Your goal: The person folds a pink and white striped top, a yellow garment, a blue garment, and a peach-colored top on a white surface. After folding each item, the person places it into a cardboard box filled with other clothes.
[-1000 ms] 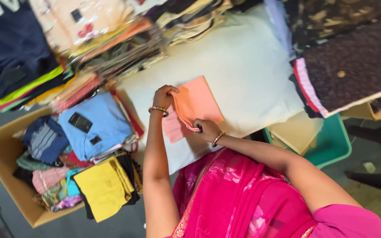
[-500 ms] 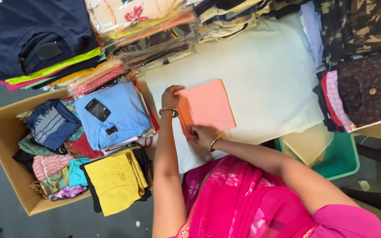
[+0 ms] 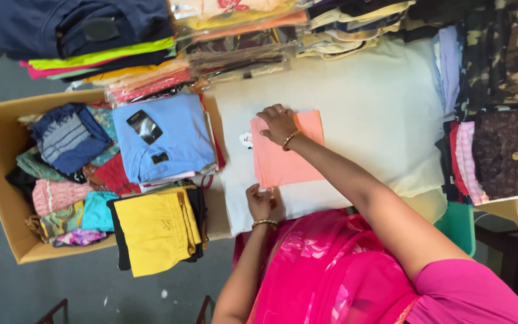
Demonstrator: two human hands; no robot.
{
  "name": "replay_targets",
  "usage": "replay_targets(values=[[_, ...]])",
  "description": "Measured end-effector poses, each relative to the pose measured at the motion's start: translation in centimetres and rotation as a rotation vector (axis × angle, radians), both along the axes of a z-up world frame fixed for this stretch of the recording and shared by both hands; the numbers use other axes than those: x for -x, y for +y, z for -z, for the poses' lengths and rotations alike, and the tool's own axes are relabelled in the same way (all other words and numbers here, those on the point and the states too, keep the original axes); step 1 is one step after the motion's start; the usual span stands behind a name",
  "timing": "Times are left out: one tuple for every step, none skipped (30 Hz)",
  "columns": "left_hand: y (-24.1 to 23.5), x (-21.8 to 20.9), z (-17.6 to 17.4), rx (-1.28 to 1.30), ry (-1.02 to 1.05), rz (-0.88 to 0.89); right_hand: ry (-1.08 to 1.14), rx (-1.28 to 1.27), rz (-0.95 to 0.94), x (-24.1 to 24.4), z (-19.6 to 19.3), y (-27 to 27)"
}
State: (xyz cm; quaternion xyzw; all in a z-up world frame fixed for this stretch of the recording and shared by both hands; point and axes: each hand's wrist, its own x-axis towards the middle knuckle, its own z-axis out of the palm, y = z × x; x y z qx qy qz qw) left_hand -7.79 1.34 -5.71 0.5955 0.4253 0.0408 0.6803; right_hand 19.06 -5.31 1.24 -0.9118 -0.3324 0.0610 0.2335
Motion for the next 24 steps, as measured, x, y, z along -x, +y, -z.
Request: replay_targets(values=[[-0.4, -0.7, -1.6, 0.104, 0.042, -0.049, 0.03, 0.041, 0.005, -0.2, 0.2, 0.3], [-0.7, -1.4, -3.2, 0.208, 0.083, -0.099, 0.06, 0.083, 0.01, -0.5, 0.4, 0.7], [-0.7, -1.7, -3.0, 0.212, 0.083, -0.112, 0.06, 0.087, -0.004, -0.5, 0.5, 0.6], [-0.7, -2.1, -2.7, 0.193, 0.063, -0.116, 0.093, 0.075, -0.002, -0.6, 0.7, 0.5], [-0.8, -2.5, -2.5, 0.173, 0.042, -0.119, 0.125, 0.064, -0.001, -0.6, 0.8, 0.3], [-0.9, -2.1, -1.1, 0.177, 0.042, -0.133, 0.125, 0.069, -0.014, -0.8, 0.8, -0.1], [-0.9, -1.9, 0.3, 0.13, 0.015, -0.127, 0.154, 0.038, -0.037, -1.0, 0.8, -0.4], [-1.0, -1.7, 1.6, 0.082, -0.011, -0.122, 0.183, 0.009, -0.059, -1.3, 0.8, -0.7], [-0.5, -1.9, 0.6, 0.084, -0.014, -0.132, 0.181, 0.012, -0.069, -1.9, 1.7, -0.6], [-0.2, -2.2, -0.5, 0.083, 0.002, -0.139, 0.201, 0.024, -0.084, -2.6, 2.6, -0.5], [0.1, -2.3, -1.5, 0.082, 0.022, -0.139, 0.225, 0.035, -0.091, -3.1, 3.7, -0.6], [0.0, -2.2, -1.9, 0.083, 0.024, -0.142, 0.227, 0.037, -0.094, -3.0, 3.7, -0.4], [0.2, -2.2, -2.3, -0.008, 0.058, -0.113, 0.212, 0.05, -0.097, -3.0, 3.6, 0.0], [0.3, -2.2, -2.7, -0.098, 0.092, -0.083, 0.197, 0.062, -0.1, -2.9, 3.6, 0.3], [0.4, -2.7, -3.4, -0.103, 0.091, -0.083, 0.196, 0.058, -0.1, -3.0, 2.7, 1.1], [0.5, -3.2, -4.2, -0.22, 0.104, -0.059, 0.25, 0.058, -0.096, -3.1, 1.7, 1.8], [0.5, -3.5, -4.9, -0.336, 0.119, -0.033, 0.307, 0.059, -0.09, -3.0, 0.9, 2.4], [0.5, -3.4, -4.4, -0.339, 0.12, -0.031, 0.308, 0.056, -0.089, -3.0, 1.3, 2.4], [0.4, -3.4, -3.9, -0.346, 0.127, -0.031, 0.368, 0.061, -0.086, -3.1, 1.7, 2.2], [0.4, -3.4, -3.4, -0.354, 0.134, -0.032, 0.427, 0.065, -0.084, -3.2, 2.1, 2.1], [0.7, -3.6, -3.4, -0.357, 0.13, -0.025, 0.425, 0.061, -0.078, -3.1, 1.8, 1.5], [0.9, -3.7, -3.6, -0.304, 0.162, -0.003, 0.384, 0.06, -0.116, -3.1, 1.4, 0.9], [1.2, -4.1, -3.7, -0.25, 0.189, 0.017, 0.339, 0.06, -0.155, -3.2, 0.9, 0.3], [1.6, -4.4, -3.9, -0.254, 0.182, 0.022, 0.332, 0.056, -0.15, -3.3, -0.3, -0.8]])
